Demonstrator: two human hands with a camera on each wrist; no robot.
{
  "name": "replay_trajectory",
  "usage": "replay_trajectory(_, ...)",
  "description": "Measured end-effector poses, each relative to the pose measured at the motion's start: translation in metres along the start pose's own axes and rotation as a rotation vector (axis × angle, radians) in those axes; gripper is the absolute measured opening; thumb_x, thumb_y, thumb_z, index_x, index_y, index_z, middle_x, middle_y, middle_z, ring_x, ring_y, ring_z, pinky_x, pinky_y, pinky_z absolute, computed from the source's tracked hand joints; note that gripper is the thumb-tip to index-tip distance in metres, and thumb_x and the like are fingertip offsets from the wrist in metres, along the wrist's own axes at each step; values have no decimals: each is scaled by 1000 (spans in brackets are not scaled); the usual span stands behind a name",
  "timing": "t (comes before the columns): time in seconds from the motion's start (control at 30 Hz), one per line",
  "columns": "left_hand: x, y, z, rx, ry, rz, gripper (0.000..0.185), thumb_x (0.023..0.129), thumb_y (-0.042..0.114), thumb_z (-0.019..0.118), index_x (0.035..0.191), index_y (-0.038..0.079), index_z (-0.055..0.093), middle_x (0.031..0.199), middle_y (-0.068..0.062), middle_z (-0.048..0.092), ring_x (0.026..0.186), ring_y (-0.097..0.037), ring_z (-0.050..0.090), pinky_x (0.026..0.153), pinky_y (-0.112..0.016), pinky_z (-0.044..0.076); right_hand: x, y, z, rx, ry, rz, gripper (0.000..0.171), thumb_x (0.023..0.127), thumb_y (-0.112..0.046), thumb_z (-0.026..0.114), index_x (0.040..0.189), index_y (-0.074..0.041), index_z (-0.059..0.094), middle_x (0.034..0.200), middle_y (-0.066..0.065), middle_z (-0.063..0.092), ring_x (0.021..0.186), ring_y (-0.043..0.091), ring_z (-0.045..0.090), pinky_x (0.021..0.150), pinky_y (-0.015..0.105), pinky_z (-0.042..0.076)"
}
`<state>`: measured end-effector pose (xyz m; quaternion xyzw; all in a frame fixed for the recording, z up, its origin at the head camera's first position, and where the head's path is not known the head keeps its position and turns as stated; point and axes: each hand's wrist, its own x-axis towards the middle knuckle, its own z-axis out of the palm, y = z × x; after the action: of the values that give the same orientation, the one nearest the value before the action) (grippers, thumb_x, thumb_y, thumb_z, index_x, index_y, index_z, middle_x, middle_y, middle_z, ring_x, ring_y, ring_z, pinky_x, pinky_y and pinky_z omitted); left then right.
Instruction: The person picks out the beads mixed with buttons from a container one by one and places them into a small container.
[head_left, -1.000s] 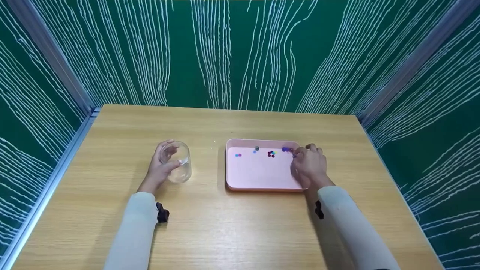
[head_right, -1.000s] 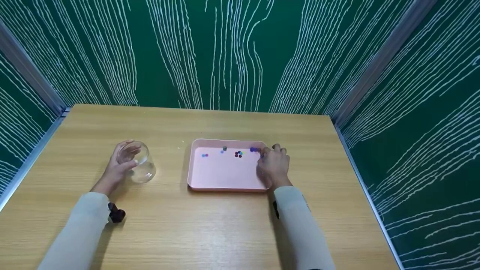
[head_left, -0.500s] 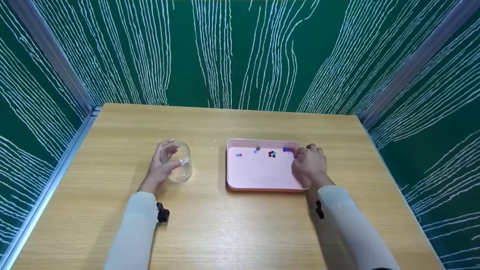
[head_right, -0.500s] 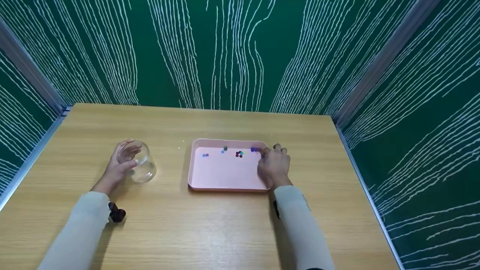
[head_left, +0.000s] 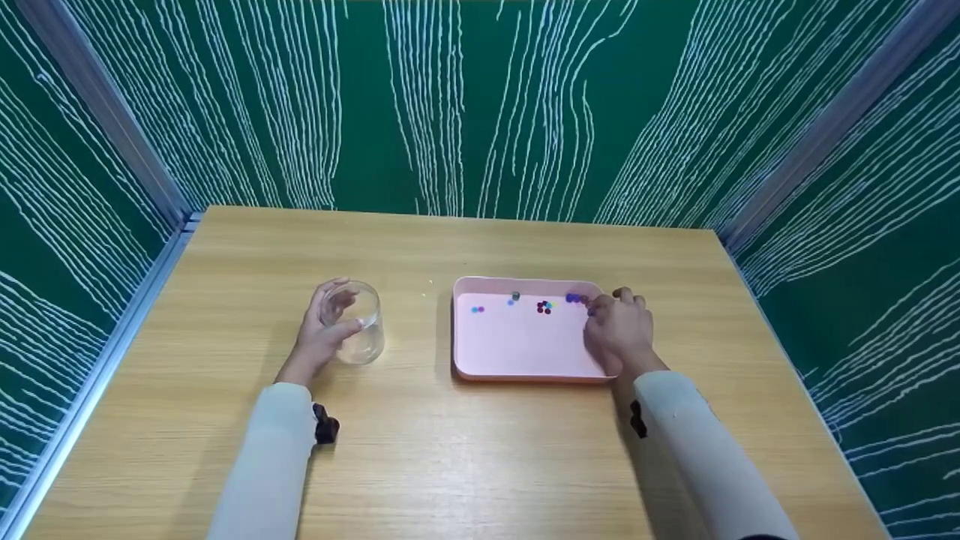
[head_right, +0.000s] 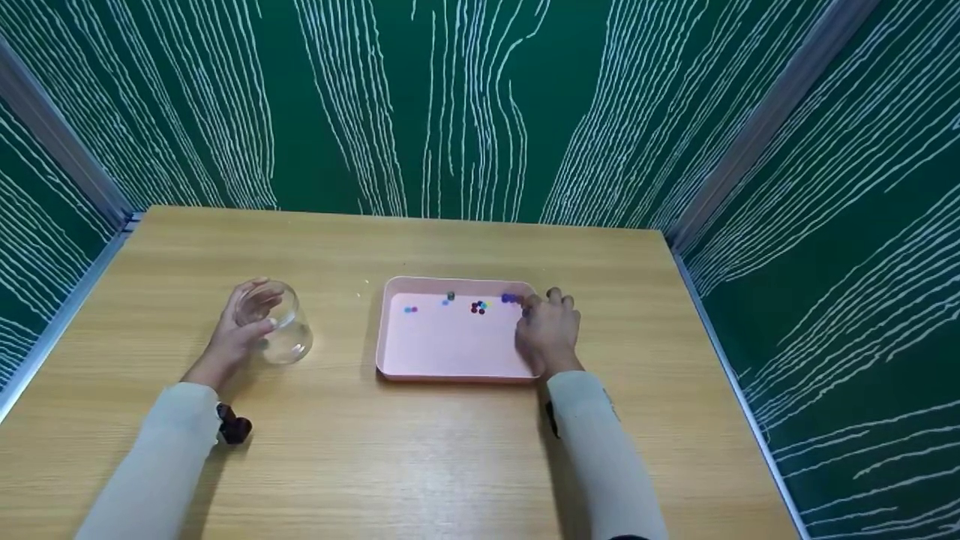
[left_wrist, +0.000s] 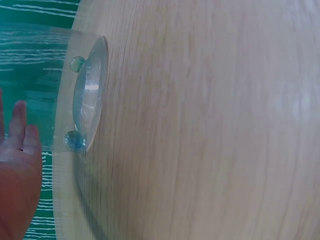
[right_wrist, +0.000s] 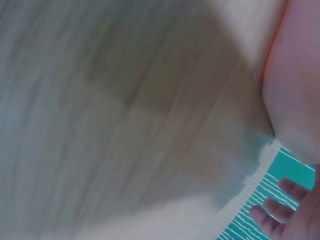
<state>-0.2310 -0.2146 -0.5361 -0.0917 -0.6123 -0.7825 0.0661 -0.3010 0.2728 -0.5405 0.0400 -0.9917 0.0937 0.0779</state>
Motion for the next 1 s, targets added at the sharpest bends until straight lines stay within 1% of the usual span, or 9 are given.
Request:
replay_trajectory(0.17,0,0,1,7,8,16,72,73,-20,59,138,-1,34,123,-6,56,127,-30,43,120,-46,20,0,0,2,8,26,-8,27,82,-28,60,103,-15,69,124,25,55,110,47,52,78,60,49)
replay_trajectory(0.3,1,0,1,5,18,20,71,73,-21,58,138,-2,34,122,-5,57,129,-36,41,120,-46,21,1,0,3,14,54,-20,24,82,-27,61,100,-15,69,121,24,56,108,47,53,76,60,50)
replay_trajectory(0.53,2,1,1,29,39,-9,70,74,-20,59,137,1,36,122,-3,58,131,-43,36,120,-44,22,2,-3,3,8,62,-18,22,83,-27,62,99,-15,70,120,23,57,107,46,53,76,60,49)
replay_trajectory(0.63,2,1,1,18,33,1,70,74,-20,59,137,0,36,122,-4,58,130,-43,37,120,-44,21,2,-4,4,12,62,-18,22,83,-25,62,99,-14,70,120,24,57,107,47,53,77,61,49)
replay_trajectory(0.73,2,2,0,45,12,-28,72,76,-17,59,140,1,33,128,-5,53,132,-37,38,121,-43,19,1,-3,5,21,64,-16,22,82,-24,62,99,-13,71,120,24,57,108,47,52,79,63,48)
replay_trajectory(0.87,1,2,-1,60,6,-67,72,79,-16,59,142,4,31,135,-11,47,134,-31,36,122,-40,18,1,-1,7,26,66,-11,21,82,-24,63,99,-13,71,120,25,57,108,48,52,79,64,48)
replay_trajectory(1.0,1,0,0,22,25,-50,71,77,-19,58,140,2,33,130,-10,51,132,-36,37,121,-42,19,0,-2,7,26,60,-6,21,84,-24,63,99,-13,71,119,24,57,107,47,52,78,63,48)
